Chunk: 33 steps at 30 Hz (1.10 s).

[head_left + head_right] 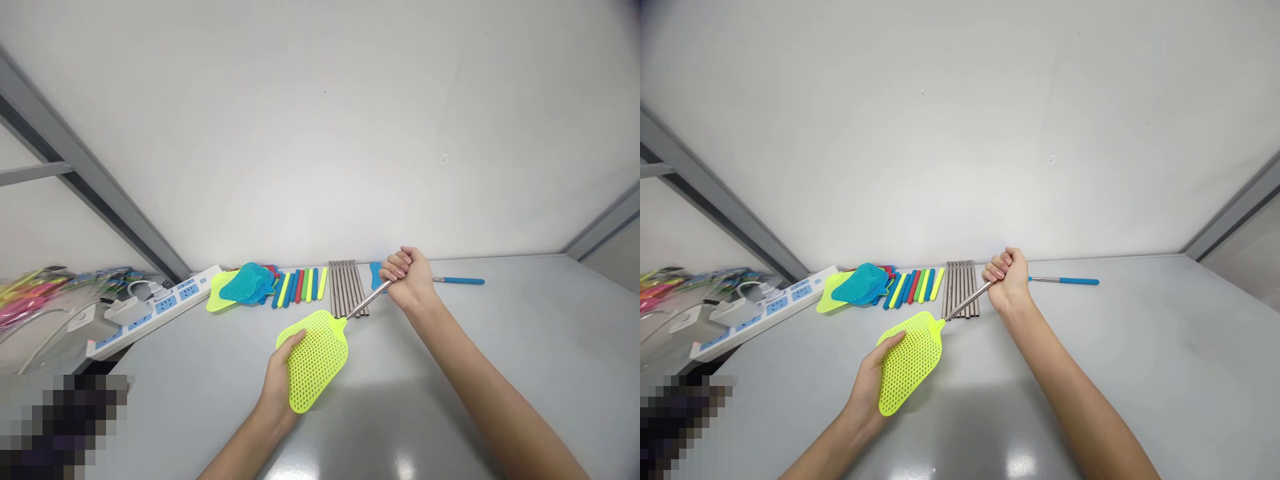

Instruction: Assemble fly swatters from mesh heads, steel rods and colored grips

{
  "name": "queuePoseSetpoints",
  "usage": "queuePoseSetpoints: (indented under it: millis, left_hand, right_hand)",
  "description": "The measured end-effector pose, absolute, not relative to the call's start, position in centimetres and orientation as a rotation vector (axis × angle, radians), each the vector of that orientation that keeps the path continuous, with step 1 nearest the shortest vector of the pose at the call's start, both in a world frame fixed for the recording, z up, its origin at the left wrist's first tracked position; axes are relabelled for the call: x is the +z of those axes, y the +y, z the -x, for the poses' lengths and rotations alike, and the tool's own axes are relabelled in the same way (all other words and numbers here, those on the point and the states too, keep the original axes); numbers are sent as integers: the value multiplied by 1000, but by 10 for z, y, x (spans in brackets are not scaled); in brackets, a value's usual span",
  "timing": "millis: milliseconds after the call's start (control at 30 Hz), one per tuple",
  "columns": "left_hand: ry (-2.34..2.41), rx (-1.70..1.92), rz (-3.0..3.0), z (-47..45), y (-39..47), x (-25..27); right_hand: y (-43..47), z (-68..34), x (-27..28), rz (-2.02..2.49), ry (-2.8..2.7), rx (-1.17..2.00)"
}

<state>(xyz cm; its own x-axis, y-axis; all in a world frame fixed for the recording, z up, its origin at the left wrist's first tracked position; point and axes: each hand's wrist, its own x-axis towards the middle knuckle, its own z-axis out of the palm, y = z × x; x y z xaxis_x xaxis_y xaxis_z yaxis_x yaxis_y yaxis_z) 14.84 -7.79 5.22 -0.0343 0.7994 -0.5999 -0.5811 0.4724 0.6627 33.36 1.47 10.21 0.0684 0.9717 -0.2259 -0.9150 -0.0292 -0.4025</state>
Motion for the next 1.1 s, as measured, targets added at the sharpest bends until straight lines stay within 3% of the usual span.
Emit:
queuePoseSetpoints:
  millis: [1100]
  left_hand:
    - [1046, 1159, -268, -141, -74, 39]
  right_hand:
    - [19, -334, 84, 575, -137, 1519]
